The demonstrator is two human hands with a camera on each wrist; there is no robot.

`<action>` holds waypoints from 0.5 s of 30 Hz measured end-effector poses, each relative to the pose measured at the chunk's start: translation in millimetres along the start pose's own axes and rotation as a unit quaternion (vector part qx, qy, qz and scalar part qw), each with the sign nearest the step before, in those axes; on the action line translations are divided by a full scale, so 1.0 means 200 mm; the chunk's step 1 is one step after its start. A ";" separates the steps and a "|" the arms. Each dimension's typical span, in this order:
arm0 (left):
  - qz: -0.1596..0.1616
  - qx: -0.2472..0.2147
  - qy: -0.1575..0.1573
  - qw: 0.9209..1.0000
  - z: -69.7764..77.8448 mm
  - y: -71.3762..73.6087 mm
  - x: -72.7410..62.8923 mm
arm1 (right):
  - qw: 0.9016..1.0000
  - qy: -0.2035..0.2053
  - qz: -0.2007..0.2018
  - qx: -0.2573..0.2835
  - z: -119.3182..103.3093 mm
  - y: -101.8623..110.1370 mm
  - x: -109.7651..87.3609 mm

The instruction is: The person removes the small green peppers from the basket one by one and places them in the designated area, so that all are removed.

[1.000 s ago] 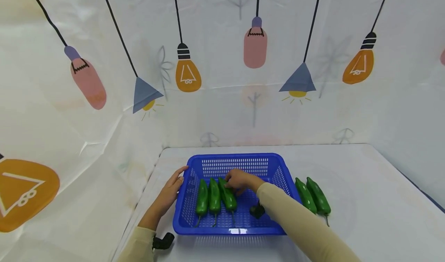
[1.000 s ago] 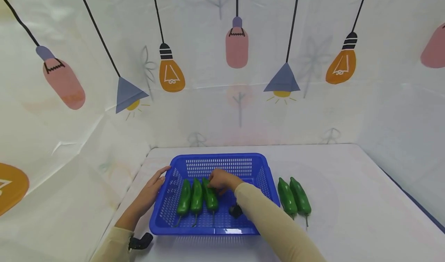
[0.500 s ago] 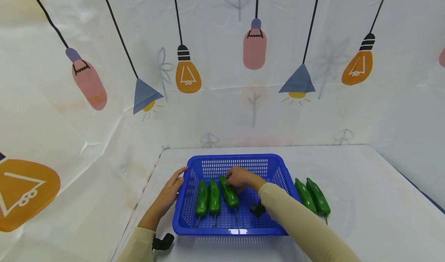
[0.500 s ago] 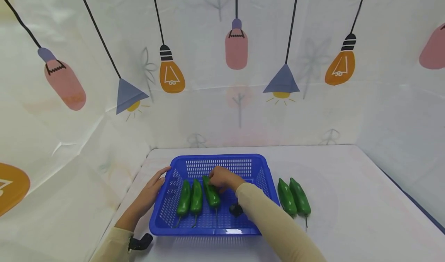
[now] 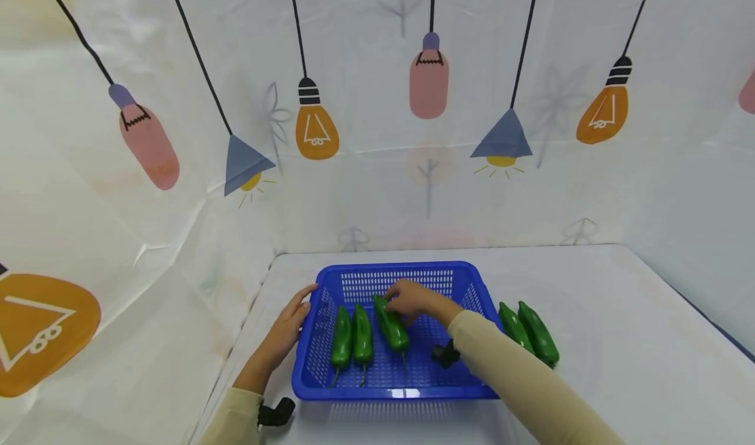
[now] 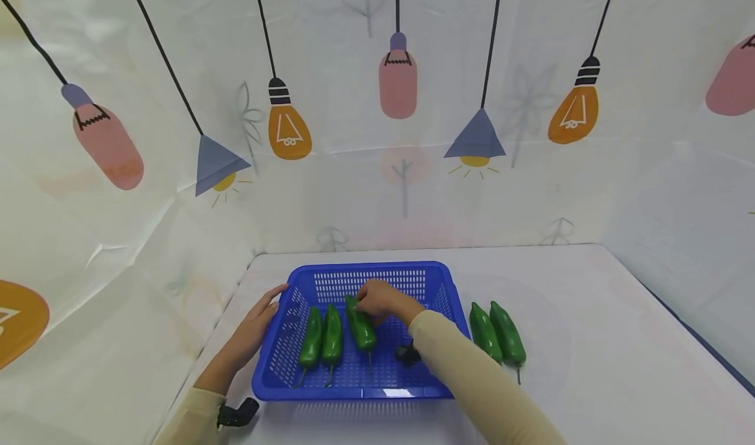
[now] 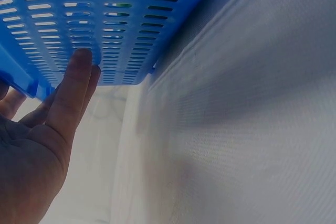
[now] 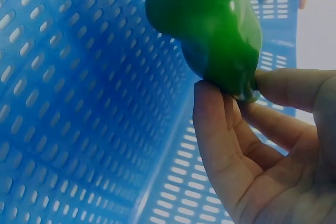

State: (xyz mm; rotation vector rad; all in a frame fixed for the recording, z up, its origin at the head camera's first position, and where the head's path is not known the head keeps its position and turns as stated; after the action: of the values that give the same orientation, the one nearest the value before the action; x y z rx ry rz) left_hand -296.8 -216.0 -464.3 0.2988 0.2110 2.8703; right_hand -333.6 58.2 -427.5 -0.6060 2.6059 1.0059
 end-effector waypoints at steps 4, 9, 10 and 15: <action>0.001 0.002 0.000 1.000 0.00 0.00 0.00 | 1.000 0.009 0.005 -0.002 0.00 0.03 -0.03; 0.003 0.006 -0.004 1.000 0.00 0.00 0.00 | 1.000 0.008 0.011 0.001 0.01 0.06 -0.06; 0.004 0.006 -0.003 1.000 0.00 0.00 0.00 | 1.000 0.009 0.011 0.000 0.01 0.07 -0.06; 0.004 0.007 -0.002 1.000 0.00 0.00 0.00 | 1.000 0.012 0.007 0.011 0.02 0.09 -0.09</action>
State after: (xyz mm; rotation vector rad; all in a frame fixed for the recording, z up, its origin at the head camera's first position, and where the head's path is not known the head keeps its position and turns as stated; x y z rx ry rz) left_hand -296.8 -216.2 -463.6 0.3076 0.2292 2.8772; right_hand -326.1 77.2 -413.3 -0.5995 2.6426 0.9783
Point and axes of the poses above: each hand's wrist, its own x-axis towards the middle knuckle, its own y-axis out of the back of the hand, z = x × y, the point moved 4 cm from there along x, towards the middle knuckle, and after that the axes turned 9 degrees about -y, right-handed, at the moved point
